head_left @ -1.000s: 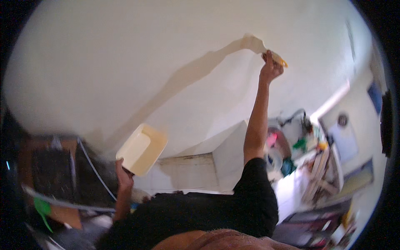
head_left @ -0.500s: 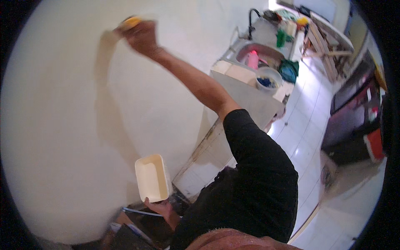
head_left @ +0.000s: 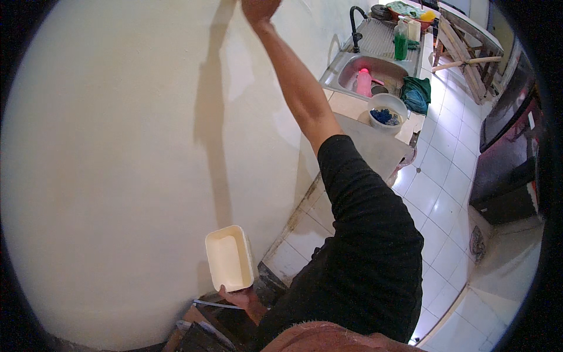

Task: The person paints a wall using a brush. The person dips the brush into a yellow container, then applies the paint to the white wall with vertical strokes, repeating this action multiple times.

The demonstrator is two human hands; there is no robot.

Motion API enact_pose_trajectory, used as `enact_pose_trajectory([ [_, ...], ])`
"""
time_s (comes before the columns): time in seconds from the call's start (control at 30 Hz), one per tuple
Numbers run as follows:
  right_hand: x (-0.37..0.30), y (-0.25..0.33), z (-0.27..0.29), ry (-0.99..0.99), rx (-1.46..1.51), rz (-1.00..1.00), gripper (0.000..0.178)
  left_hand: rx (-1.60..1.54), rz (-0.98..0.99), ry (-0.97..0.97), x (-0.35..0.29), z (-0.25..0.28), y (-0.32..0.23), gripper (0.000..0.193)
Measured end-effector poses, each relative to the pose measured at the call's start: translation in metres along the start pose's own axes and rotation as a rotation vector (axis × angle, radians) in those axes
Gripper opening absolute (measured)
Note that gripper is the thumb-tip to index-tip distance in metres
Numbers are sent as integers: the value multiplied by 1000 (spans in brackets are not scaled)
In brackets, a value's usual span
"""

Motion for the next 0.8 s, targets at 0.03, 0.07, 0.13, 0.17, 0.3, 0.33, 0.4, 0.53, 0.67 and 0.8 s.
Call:
enact_pose_trajectory([
  [0.03,1,-16,-24,191,-208,63,30,2,-6,49,6,-18,-2,57],
  [0.07,-1,-20,-40,184,-291,166,30,-8,19,109,13,-39,0,57],
  [0.13,-84,96,-56,407,-33,77,24,-14,37,19,12,3,6,57],
  [0.17,-95,120,-58,412,201,6,23,-14,42,50,18,4,8,57],
  [0.3,-95,165,-64,529,659,-121,12,4,67,75,9,-17,0,56],
  [0.33,-81,155,-68,468,631,-52,11,0,63,75,2,-26,-7,56],
  [0.4,-63,71,-94,503,483,-321,14,41,4,45,-7,-43,-17,56],
  [0.53,20,4,-46,139,388,-152,28,-12,64,91,15,-28,6,59],
  [0.67,36,15,-34,216,-220,-118,19,-53,72,138,11,-27,11,60],
  [0.8,-50,74,-50,327,4,158,21,22,70,105,8,-24,16,58],
])
Point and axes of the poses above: each hand's wrist, its own x-axis towards the middle knuckle, its own z-axis out of the back of the hand, y = z × x, the point moved 10 cm from there along x, towards the middle knuckle, and after that the axes turned 14 degrees about x, right-handed, at the moved point
